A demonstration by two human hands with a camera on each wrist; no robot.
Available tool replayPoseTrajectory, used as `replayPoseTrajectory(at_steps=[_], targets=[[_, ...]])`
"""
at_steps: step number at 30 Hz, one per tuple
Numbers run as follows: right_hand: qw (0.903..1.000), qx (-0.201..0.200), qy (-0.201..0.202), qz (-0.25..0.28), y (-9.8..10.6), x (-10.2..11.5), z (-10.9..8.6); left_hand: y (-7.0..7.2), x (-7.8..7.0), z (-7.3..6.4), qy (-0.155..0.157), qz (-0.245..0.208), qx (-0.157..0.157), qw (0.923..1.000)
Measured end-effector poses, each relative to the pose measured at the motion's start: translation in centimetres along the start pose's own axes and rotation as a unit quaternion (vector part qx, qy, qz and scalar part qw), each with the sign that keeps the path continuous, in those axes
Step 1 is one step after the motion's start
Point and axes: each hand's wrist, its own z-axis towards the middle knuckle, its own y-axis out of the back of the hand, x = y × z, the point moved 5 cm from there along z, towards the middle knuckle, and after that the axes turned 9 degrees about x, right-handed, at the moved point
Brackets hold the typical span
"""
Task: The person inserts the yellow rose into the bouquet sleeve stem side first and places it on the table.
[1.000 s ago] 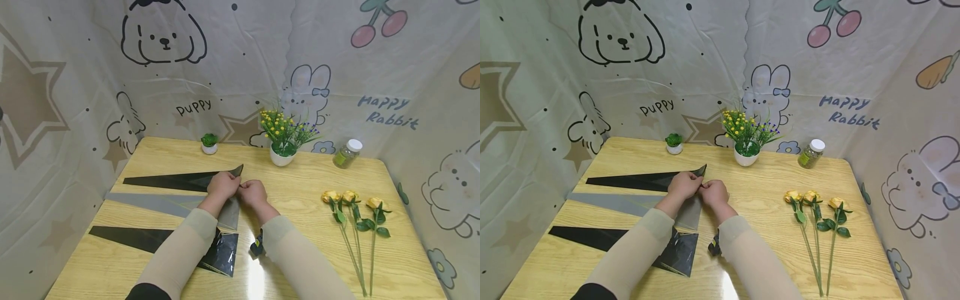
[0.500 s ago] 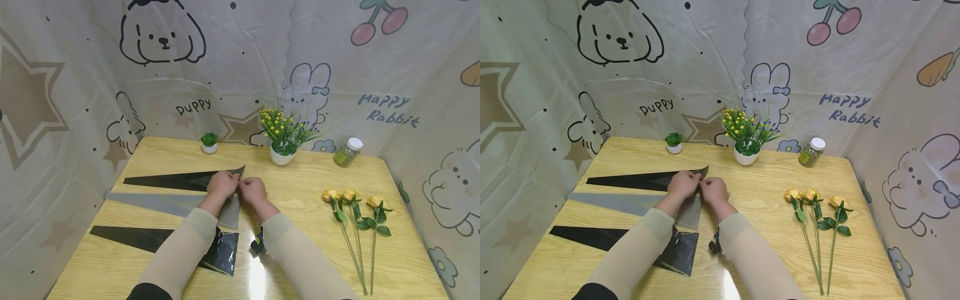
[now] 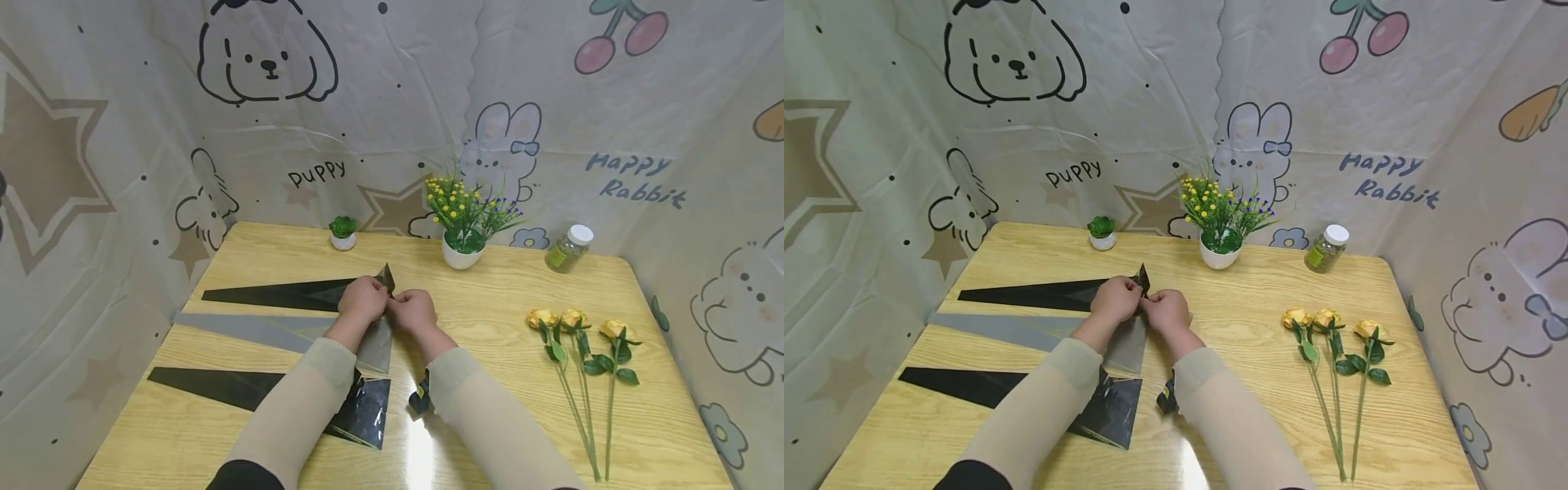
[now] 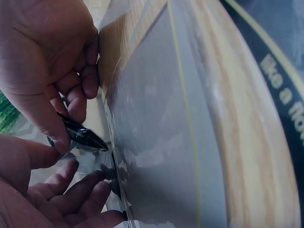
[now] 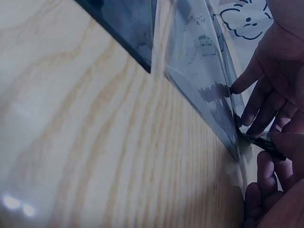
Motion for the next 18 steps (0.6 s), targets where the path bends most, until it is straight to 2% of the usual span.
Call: replayPoseTrajectory(at_steps=[5, 10, 18], targets=[[0.9999, -0.004, 0.007, -0.009, 0.07, 0.27, -0.32, 0.03, -0.03, 0.1, 0.0, 0.0, -0.012, 0.9999], [0.9999, -0.008, -0.003, -0.01, -0.01, 0.2, -0.41, 0.04, -0.07, 0.31, 0.001, 0.02, -0.016, 0.9997], [0.9994, -0.014, -0.014, 0.027, -0.07, -0.36, 0.17, 0.37, 0.13, 0.27, 0.013, 0.01, -0.007, 0.9998]])
